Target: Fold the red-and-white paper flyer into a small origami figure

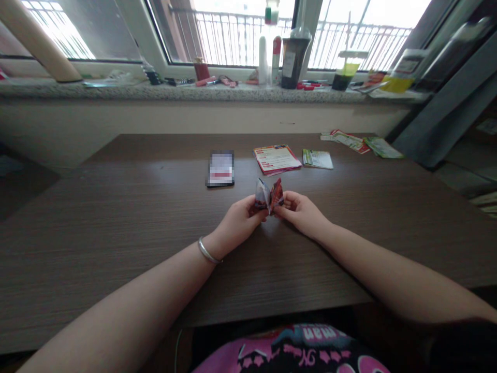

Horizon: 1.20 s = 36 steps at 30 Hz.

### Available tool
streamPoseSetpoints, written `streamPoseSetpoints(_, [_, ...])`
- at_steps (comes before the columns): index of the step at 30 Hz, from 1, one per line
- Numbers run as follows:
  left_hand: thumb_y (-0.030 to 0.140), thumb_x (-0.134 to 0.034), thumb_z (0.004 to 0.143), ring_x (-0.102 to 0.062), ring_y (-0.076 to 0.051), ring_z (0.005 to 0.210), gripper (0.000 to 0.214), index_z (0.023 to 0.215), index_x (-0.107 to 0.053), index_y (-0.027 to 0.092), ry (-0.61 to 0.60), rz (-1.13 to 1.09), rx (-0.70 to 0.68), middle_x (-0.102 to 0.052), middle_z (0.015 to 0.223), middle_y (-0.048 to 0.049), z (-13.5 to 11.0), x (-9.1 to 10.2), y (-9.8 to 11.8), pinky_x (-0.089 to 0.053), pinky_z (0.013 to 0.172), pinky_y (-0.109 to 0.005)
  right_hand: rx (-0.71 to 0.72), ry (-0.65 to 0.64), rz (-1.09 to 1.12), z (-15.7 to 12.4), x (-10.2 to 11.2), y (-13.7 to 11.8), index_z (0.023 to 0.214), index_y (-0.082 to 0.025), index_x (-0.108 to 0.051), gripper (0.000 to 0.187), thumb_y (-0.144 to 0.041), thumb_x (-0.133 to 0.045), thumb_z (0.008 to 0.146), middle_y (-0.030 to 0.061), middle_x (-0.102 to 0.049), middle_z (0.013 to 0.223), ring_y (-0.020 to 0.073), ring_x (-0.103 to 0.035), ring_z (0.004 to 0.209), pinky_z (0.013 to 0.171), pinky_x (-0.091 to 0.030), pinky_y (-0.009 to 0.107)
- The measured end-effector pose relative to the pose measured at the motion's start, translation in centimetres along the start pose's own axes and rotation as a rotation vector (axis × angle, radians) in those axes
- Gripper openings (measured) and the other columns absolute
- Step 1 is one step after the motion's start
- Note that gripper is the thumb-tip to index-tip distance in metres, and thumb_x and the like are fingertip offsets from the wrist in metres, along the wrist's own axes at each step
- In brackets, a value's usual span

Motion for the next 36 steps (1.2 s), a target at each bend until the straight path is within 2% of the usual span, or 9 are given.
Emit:
streamPoseSetpoints(12, [0.019, -0.067, 0.076, -0.068, -0.020, 0.088, 0.027, 0.102, -0.064, 0.013, 0.009, -0.077, 0.033, -0.071, 0.099, -0.0082, 0.2, -0.2, -1.0, -0.054, 0.081, -0.032, 0.064, 0.028, -0.164, 0.0, 0.1, -0.1, 0.095, -0.019, -0.060, 0.021, -0.022, -0.065, 0.075, 0.0016, -0.066, 0.090, 0.0149, -0.059, 0.076, 0.074, -0.048, 0.029])
streamPoseSetpoints(15, [0.013, -0.064, 0.075, -0.067, -0.018, 0.084, 0.028, 0.103, -0.063, 0.014, 0.008, -0.053, 0.026, -0.071, 0.097, -0.0070, 0.1, -0.3, -1.0, -0.054, 0.078, -0.030, 0.089, 0.012, -0.168, 0.0, -0.1, -0.1, 0.094, -0.020, -0.059, 0.022, -0.019, -0.064, 0.073, -0.0004, -0.063, 0.084, 0.0138, -0.057, 0.073, 0.068, -0.046, 0.027])
streamPoseSetpoints(18, [0.007, -0.062, 0.072, -0.067, -0.017, 0.081, 0.031, 0.102, -0.063, 0.014, 0.014, -0.032, 0.022, -0.071, 0.095, -0.0060, 0.1, -0.3, -1.0, -0.053, 0.075, -0.028, 0.047, 0.002, -0.164, 0.0, -0.3, 0.2, 0.095, -0.019, -0.057, 0.026, -0.018, -0.062, 0.070, -0.0034, -0.059, 0.075, 0.0101, -0.050, 0.059, 0.056, -0.040, 0.023])
streamPoseSetpoints(21, [0.007, -0.061, 0.071, -0.066, -0.017, 0.082, 0.032, 0.102, -0.063, 0.015, 0.020, -0.010, 0.021, -0.071, 0.096, -0.0062, 0.1, -0.2, -0.9, -0.054, 0.074, -0.029, 0.004, 0.011, -0.160, 0.0, -0.3, 0.3, 0.096, -0.018, -0.057, 0.027, -0.018, -0.062, 0.069, -0.0046, -0.056, 0.071, 0.0080, -0.044, 0.053, 0.051, -0.035, 0.022])
streamPoseSetpoints(25, [0.013, -0.063, 0.075, -0.066, -0.017, 0.080, 0.028, 0.103, -0.062, 0.015, 0.038, -0.001, 0.028, -0.070, 0.096, -0.0069, 0.3, 0.1, -1.1, -0.054, 0.070, -0.029, -0.004, 0.022, -0.091, 0.2, -0.3, 0.2, 0.092, -0.019, -0.056, 0.026, -0.021, -0.064, 0.068, -0.0040, -0.057, 0.071, 0.0084, -0.045, 0.053, 0.050, -0.036, 0.022])
streamPoseSetpoints(30, [0.019, -0.065, 0.078, -0.064, -0.015, 0.073, 0.026, 0.104, -0.061, 0.015, 0.065, 0.000, 0.051, -0.069, 0.093, -0.0065, 0.4, 0.3, -1.4, -0.054, 0.067, -0.028, 0.022, 0.045, 0.036, 0.3, -0.1, -0.4, 0.093, -0.021, -0.056, 0.028, -0.033, -0.069, 0.072, 0.0008, -0.063, 0.083, 0.0120, -0.053, 0.064, 0.060, -0.043, 0.026])
streamPoseSetpoints(33, [0.020, -0.064, 0.079, -0.064, -0.015, 0.076, 0.026, 0.104, -0.061, 0.015, 0.057, -0.020, 0.049, -0.069, 0.096, -0.0072, 0.4, 0.2, -1.3, -0.054, 0.070, -0.028, 0.049, 0.079, 0.040, 0.3, 0.4, -0.6, 0.092, -0.021, -0.057, 0.029, -0.045, -0.066, 0.078, 0.0010, -0.061, 0.082, 0.0130, -0.053, 0.066, 0.060, -0.044, 0.026])
streamPoseSetpoints(36, [0.021, -0.064, 0.080, -0.064, -0.016, 0.083, 0.025, 0.104, -0.061, 0.015, 0.045, -0.046, 0.022, -0.068, 0.099, -0.0073, 0.3, 0.1, -0.7, -0.053, 0.073, -0.028, 0.069, 0.087, 0.027, 0.3, 0.7, -0.7, 0.089, -0.021, -0.057, 0.032, -0.050, -0.067, 0.078, 0.0003, -0.061, 0.079, 0.0134, -0.053, 0.068, 0.061, -0.044, 0.026])
Point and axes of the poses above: each hand's wrist, its own z-axis towards the middle knuckle, its own x-axis out of the back of the hand, y = z × x, the point moved 7 cm from there along z, towards the middle knuckle
